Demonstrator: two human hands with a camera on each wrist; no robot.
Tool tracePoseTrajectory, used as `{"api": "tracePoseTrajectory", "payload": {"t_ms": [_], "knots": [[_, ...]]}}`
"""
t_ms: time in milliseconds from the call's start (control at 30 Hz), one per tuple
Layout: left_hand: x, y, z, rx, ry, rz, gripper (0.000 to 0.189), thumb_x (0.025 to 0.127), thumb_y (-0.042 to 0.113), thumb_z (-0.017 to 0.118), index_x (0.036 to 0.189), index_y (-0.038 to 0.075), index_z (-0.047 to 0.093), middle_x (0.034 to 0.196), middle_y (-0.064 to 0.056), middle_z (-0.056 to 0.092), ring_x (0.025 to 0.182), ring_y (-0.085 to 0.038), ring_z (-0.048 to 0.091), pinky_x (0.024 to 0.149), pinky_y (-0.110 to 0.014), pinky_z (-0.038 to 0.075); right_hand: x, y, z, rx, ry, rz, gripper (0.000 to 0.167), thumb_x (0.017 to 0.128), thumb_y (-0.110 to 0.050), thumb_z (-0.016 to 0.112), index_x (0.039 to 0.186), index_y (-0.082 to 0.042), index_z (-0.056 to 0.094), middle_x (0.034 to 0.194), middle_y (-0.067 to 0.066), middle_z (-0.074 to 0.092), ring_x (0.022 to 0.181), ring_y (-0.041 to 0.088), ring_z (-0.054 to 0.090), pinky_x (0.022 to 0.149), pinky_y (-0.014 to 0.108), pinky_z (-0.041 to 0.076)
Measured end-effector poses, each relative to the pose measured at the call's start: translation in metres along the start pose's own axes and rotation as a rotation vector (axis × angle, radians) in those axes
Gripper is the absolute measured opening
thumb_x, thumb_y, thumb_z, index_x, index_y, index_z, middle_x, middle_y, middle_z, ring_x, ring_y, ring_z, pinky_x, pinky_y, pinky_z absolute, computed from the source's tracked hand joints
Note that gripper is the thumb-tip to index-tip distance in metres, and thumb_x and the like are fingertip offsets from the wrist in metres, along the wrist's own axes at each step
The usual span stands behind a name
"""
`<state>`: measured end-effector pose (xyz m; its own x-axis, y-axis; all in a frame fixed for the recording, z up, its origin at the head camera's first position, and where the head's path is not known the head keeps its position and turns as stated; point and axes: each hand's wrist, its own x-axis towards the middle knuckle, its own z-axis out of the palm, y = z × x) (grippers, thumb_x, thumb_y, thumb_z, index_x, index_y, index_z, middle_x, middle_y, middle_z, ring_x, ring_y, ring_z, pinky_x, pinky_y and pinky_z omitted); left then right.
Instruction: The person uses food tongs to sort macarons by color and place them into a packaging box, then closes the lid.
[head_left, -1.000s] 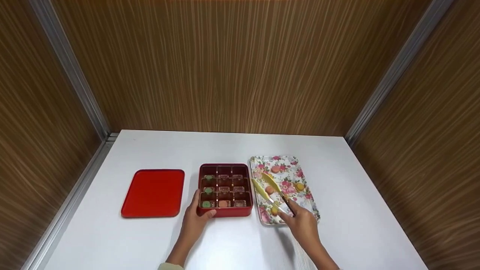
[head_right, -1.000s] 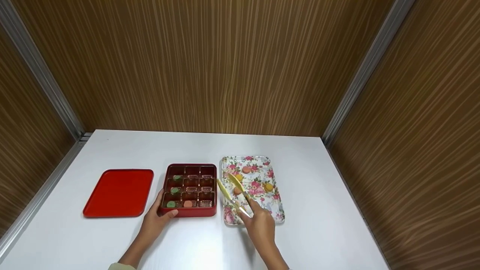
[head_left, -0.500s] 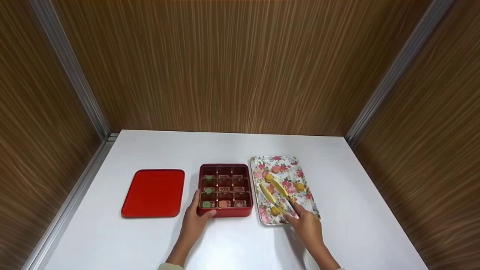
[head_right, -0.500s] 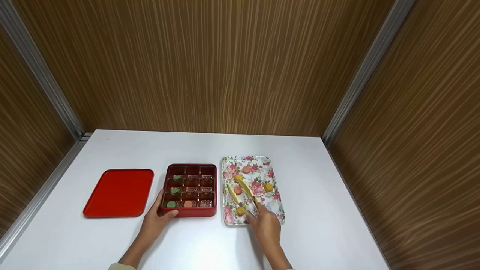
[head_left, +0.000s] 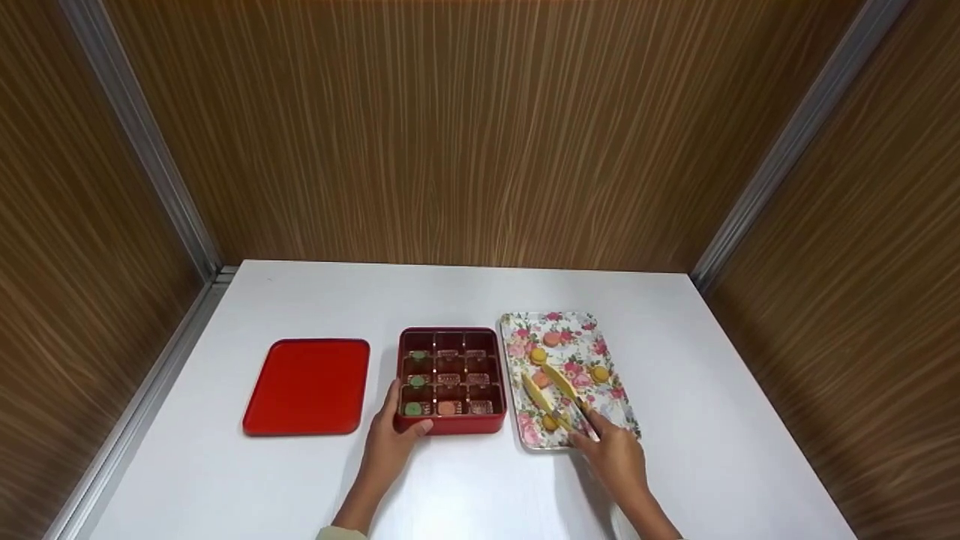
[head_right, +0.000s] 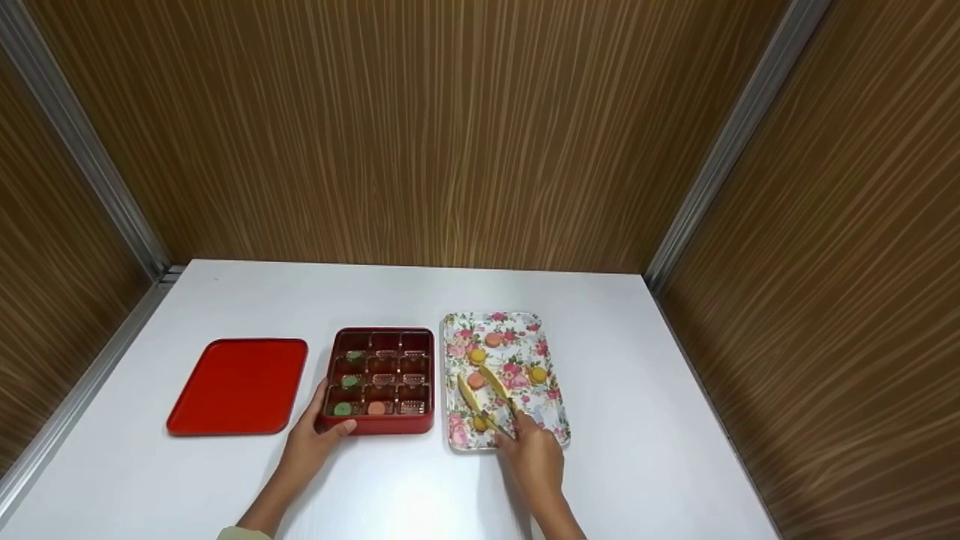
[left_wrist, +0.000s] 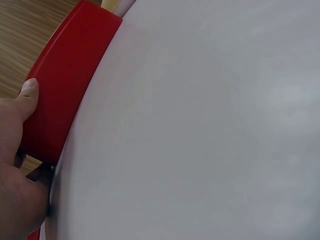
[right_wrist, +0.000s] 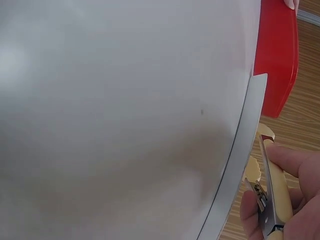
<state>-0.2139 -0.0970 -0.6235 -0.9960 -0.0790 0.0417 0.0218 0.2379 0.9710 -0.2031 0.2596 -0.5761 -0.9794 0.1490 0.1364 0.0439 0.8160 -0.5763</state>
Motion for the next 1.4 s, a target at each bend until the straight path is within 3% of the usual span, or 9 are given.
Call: {"api": "tracePoseTrajectory", "payload": {"t_ms": [367, 600, 967, 1400], "knots": [[0.0007, 0.0, -0.0009, -0.014, -0.002, 0.018, 0.1, 0.087, 0.036, 0.078, 0.163, 0.018, 0.016, 0.166, -0.017, 0.022, 0.154, -0.038, 0.016, 0.123, -0.058, 0.017, -0.0014, -0.0001, -0.0015, -0.036, 0.006, -0.021, 0.051, 0.084, -0.021, 0.081, 0.131, -0.007, 0.068, 0.115, 0.023, 0.072, 0.098, 0.038, 0.072, 0.075, 0.054, 0.054], [0.0007, -0.0005, -0.0009, -0.007, -0.003, 0.006, 0.1, 0.087, 0.038, 0.078, 0.163, 0.02, 0.016, 0.166, -0.016, 0.022, 0.154, -0.038, 0.017, 0.123, -0.058, 0.017, -0.0011, -0.0009, 0.0002, -0.018, 0.018, -0.027, 0.048, 0.084, -0.02, 0.081, 0.129, -0.008, 0.069, 0.119, 0.02, 0.071, 0.109, 0.039, 0.069, 0.083, 0.056, 0.054], [-0.0004, 0.0007, -0.0004, -0.011, -0.004, -0.023, 0.101, 0.086, 0.037, 0.079, 0.164, 0.023, 0.015, 0.167, -0.012, 0.022, 0.155, -0.035, 0.016, 0.124, -0.056, 0.017, -0.0012, -0.0012, 0.001, -0.023, 0.034, -0.055, 0.045, 0.084, -0.019, 0.081, 0.126, -0.006, 0.071, 0.115, 0.021, 0.072, 0.106, 0.038, 0.071, 0.082, 0.055, 0.055], [-0.0003, -0.0013, 0.0001, -0.004, -0.006, 0.01, 0.098, 0.089, 0.037, 0.076, 0.163, 0.02, 0.015, 0.167, -0.015, 0.021, 0.155, -0.037, 0.016, 0.123, -0.058, 0.018, -0.0019, -0.0023, 0.0013, -0.019, 0.035, -0.083, 0.042, 0.085, -0.017, 0.08, 0.125, -0.006, 0.071, 0.112, 0.021, 0.074, 0.102, 0.039, 0.072, 0.08, 0.055, 0.055]]}}
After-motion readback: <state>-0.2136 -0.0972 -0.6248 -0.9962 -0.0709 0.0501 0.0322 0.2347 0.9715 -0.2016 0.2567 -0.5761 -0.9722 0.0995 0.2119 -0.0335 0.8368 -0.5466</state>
